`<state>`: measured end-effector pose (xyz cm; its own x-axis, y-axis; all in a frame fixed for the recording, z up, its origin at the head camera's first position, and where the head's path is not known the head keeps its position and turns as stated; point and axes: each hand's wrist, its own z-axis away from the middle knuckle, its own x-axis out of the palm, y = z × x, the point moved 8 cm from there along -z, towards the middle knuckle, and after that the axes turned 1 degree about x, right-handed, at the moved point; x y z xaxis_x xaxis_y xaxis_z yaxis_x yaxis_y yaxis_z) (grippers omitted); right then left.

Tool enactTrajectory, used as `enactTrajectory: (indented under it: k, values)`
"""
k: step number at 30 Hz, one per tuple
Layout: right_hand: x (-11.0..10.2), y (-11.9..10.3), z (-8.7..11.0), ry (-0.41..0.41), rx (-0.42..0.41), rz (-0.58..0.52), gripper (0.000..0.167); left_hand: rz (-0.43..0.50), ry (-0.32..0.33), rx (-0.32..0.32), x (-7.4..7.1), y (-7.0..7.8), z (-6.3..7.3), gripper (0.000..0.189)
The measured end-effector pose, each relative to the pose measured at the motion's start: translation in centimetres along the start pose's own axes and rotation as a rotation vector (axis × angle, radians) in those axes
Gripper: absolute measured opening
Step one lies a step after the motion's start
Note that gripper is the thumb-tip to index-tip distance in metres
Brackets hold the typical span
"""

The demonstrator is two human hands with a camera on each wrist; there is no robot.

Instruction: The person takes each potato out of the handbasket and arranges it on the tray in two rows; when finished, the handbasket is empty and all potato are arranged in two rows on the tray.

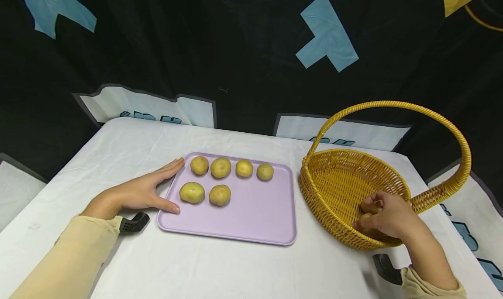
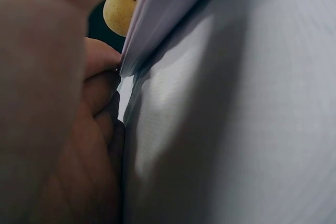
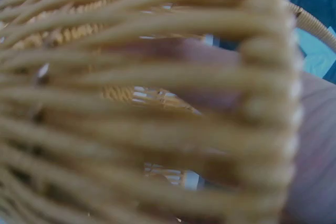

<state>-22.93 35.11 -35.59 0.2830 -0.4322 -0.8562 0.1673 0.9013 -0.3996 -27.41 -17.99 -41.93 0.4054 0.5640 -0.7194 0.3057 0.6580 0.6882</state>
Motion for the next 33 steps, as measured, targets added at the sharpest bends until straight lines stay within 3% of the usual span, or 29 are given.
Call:
enactTrajectory:
  k: [7, 16, 23, 33]
  values:
    - [0.5, -0.1, -0.2, -0.013, -0.035, -0.034, 0.063, -0.002, 0.000, 0.003, 0.0, 0.0, 0.0, 0.130]
    - [1.3, -0.8, 0.0, 0.013, -0.115, 0.003, 0.054, -0.014, 0.003, 0.005, -0.1, 0.1, 0.0, 0.131]
    - [2.1, -1.3, -0.5, 0.013, -0.117, 0.071, 0.051, -0.004, 0.000, 0.007, 0.0, 0.1, 0.1, 0.129]
    - [2.2, -1.4, -0.6, 0.020, -0.110, 0.088, 0.050, -0.013, 0.007, 0.001, -0.1, 0.0, 0.1, 0.130]
